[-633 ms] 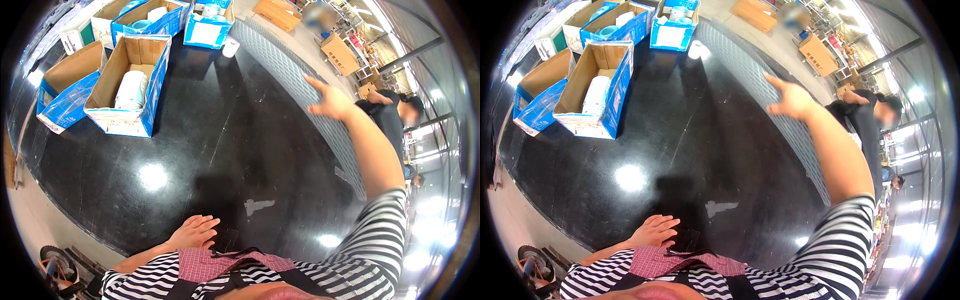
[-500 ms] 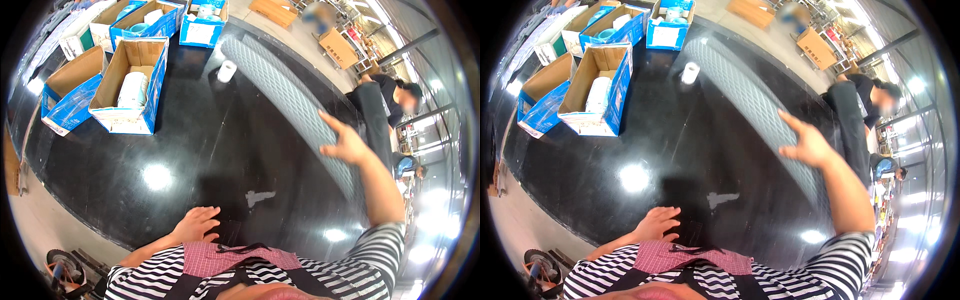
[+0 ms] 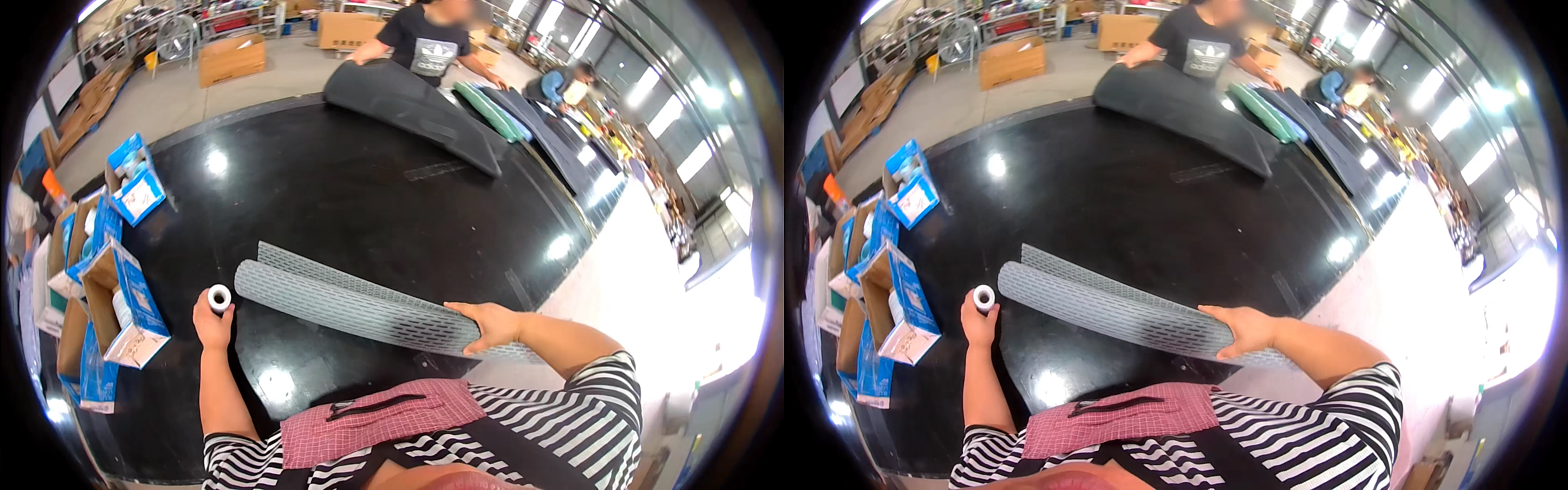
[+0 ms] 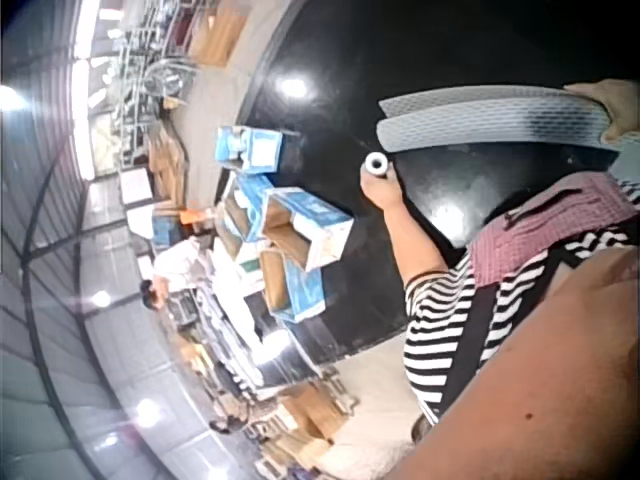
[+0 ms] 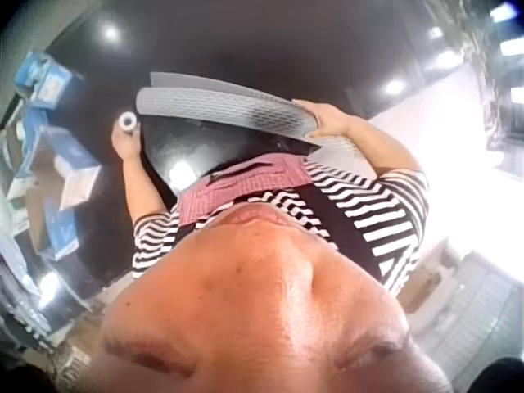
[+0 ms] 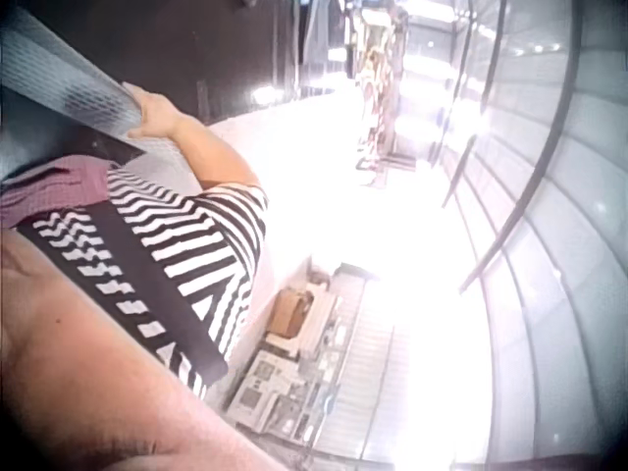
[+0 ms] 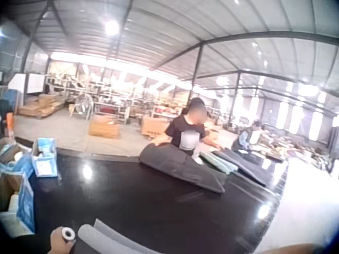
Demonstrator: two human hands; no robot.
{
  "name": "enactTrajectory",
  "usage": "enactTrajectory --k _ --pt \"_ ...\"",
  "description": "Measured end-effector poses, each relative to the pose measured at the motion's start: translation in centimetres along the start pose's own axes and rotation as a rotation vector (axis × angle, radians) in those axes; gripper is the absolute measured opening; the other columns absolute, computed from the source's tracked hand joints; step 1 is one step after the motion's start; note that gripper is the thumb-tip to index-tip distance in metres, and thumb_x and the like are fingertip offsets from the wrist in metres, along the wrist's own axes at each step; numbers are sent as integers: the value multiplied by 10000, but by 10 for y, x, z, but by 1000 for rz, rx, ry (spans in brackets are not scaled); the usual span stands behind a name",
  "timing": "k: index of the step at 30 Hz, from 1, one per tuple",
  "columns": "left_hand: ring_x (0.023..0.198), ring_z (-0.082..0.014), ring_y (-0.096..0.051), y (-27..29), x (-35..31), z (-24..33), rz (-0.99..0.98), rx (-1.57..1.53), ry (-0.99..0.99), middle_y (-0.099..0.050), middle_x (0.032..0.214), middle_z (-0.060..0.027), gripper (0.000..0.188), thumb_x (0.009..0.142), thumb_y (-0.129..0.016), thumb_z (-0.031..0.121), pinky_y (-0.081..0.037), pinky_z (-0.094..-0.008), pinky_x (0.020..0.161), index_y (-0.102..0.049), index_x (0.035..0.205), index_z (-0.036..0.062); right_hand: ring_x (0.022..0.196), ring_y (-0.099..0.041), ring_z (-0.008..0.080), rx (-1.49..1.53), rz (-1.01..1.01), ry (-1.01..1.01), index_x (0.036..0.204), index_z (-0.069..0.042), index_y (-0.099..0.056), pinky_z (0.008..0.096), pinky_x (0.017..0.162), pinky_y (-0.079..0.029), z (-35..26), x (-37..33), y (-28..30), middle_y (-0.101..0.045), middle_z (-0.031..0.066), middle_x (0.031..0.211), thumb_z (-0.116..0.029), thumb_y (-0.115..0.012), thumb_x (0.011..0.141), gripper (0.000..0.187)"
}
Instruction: The person rolls a gray textured mat and secures it with tape. They then unwrap a green textured mat from plastic, roll it up, and secure it with tape. The person handles multiple mats and rolls of tape on a large black table.
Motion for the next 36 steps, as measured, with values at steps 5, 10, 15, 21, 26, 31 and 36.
enactTrajectory --k 5,10,15,21,26,31,36 --pt "1055 -295 -641 5 -44 29 -34 -190 66 -649 1124 -133 540 735 -872 128 -494 -403 950 -582 1177 14 1245 -591 403 -246 144 49 1495 -75 -445 455 1058 -478 84 -43 0 -614 214 1355 -189 -889 667 947" --pt "989 -173 -586 36 -110 87 -117 -374 201 -587 1050 -67 518 735 -853 42 -491 -346 883 -528 1138 30 1269 -568 388 -343 187 41 1478 -102 -472 461 1083 -460 134 -67 28 -622 173 1348 -37 -868 659 912" --pt "989 -167 -588 44 -183 162 -156 -570 251 -578 1073 -47 563 736 -848 69 -496 -338 887 -518 1192 47 1272 -562 370 -433 152 62 1472 -122 -480 453 1082 -459 197 -81 68 -630 150 1332 13 -828 691 865" --pt "990 -144 -610 -4 -238 306 -282 -834 257 -628 1081 -39 713 741 -918 294 -502 -318 883 -532 1270 12 1250 -579 383 -436 161 208 1438 -123 -536 461 1066 -478 321 -63 103 -646 157 1307 62 -810 646 858" --pt "1066 -158 -625 -136 -229 399 -574 -888 202 -650 1148 -57 710 767 -883 282 -520 -353 930 -541 1331 19 1274 -566 388 -361 120 364 1452 -121 -543 451 1088 -468 363 -62 104 -627 163 1361 53 -828 653 867" --pt "1149 -174 -612 -222 -228 489 -658 -934 190 -654 1265 -91 566 895 -766 188 -499 -358 997 -516 1371 11 1301 -544 387 -343 -73 293 1477 -108 -503 456 1101 -447 375 -85 112 -602 177 1390 10 -843 681 874" --pt "1001 -417 -649 -249 -268 532 -597 -73 -226 -681 1044 -231 592 762 -834 350 -500 -472 875 -597 1176 0 1259 -580 351 -415 12 362 1494 -167 -488 459 1053 -463 397 -109 95 -646 136 1315 -99 -865 686 895"
Point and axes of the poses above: each hand's wrist, its own x-axis towards the middle knuckle, its own y-axis out of the back of the hand, z = x × y, the point moved 2 cm from there along x, towards the middle knuckle
